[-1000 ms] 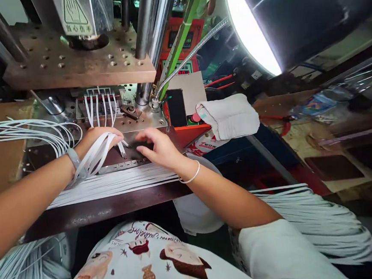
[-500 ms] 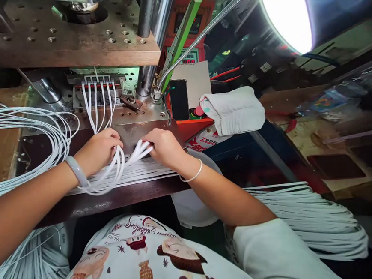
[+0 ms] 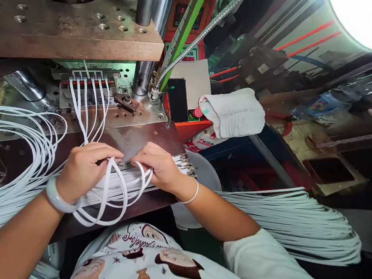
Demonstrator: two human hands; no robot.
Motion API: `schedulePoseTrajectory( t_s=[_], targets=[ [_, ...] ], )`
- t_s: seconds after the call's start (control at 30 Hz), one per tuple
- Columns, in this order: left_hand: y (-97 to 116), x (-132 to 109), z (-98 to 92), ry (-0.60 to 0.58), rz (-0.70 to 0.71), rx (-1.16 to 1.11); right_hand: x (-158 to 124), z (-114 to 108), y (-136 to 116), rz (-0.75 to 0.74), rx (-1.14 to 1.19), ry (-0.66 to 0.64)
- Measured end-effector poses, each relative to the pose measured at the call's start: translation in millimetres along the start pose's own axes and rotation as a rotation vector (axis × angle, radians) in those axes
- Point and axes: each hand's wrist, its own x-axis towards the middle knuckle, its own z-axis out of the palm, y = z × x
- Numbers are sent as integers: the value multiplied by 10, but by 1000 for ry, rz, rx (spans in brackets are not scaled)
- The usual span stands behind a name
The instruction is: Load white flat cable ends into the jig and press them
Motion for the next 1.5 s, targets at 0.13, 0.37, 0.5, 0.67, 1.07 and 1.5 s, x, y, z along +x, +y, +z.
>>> schedulePoseTrajectory(
  t_s=[0.13,0.37,0.5,0.67,1.07,1.5],
  targets=[
    [18,0,9,-56,-1,13,-16,23,-61,-56,-157,-79],
    [40,-22,60,32,-18,-3,24,-445,-87,14,-139,-314],
    [29,-27,51,19,118,91,4,-885,-111,-30,-201,-414],
    [123,-34,40,14,429,260,-77,-877,-95,121,-790,-365],
    [164,-192,-75,-100,241,474,-88,-231,-55,263,223,144],
    [-10,-146,-46,1,-5,79,-98,-164,-18,-79,-85,-44]
  ],
)
